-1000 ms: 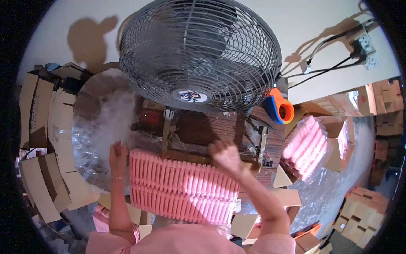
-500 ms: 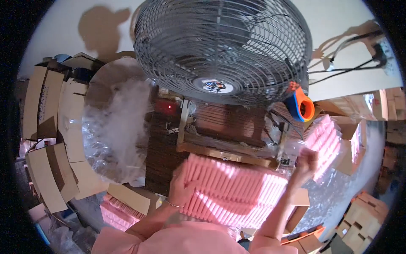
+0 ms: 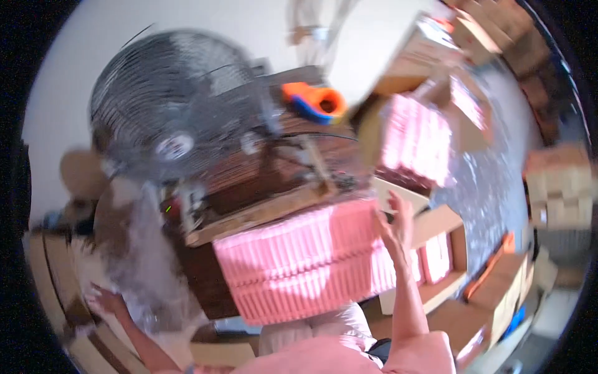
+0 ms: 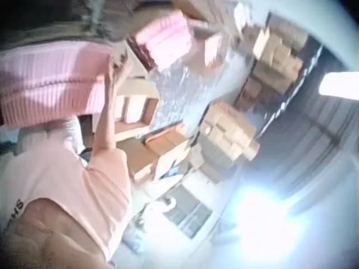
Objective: Packaging pink products into plastic bags using a heat sealer and then placing them into cardboard boxes.
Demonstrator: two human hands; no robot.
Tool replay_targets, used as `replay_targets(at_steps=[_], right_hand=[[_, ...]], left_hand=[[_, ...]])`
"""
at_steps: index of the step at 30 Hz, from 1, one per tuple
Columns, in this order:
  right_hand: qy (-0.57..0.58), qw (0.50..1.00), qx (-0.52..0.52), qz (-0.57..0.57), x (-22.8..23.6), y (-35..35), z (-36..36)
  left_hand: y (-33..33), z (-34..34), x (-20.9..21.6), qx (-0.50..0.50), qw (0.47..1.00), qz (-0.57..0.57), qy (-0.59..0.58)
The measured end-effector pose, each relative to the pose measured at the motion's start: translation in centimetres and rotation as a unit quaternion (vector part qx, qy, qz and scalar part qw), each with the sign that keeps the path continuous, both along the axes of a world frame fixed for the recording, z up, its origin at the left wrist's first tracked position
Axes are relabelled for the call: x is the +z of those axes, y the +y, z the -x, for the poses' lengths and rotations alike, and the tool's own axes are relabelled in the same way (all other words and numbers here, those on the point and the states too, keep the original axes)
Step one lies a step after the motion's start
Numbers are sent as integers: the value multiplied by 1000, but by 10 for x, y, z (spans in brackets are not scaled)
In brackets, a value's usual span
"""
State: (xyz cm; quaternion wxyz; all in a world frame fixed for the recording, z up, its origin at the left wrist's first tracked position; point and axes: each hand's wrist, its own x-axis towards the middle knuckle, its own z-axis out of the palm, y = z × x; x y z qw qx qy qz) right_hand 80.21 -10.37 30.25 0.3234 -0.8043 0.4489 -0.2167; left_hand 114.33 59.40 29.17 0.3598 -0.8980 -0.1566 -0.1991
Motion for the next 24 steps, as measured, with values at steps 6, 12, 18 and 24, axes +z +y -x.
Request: replay_targets(at_steps=[6, 12, 18, 24], right_hand=[[-212, 883, 112, -404, 0, 40, 41], [-183, 921, -16, -344, -8, 85, 192], [-215, 878, -303, -301, 4, 141, 424], [-265, 835, -447, -182, 22, 118, 561]], left_hand=[[-247, 130, -92, -229, 623, 635, 394], [-359, 197, -45, -126, 236, 826, 497], [-544, 391, -5, -168, 273, 662, 677], [-699, 577, -94, -278, 228, 457, 813]])
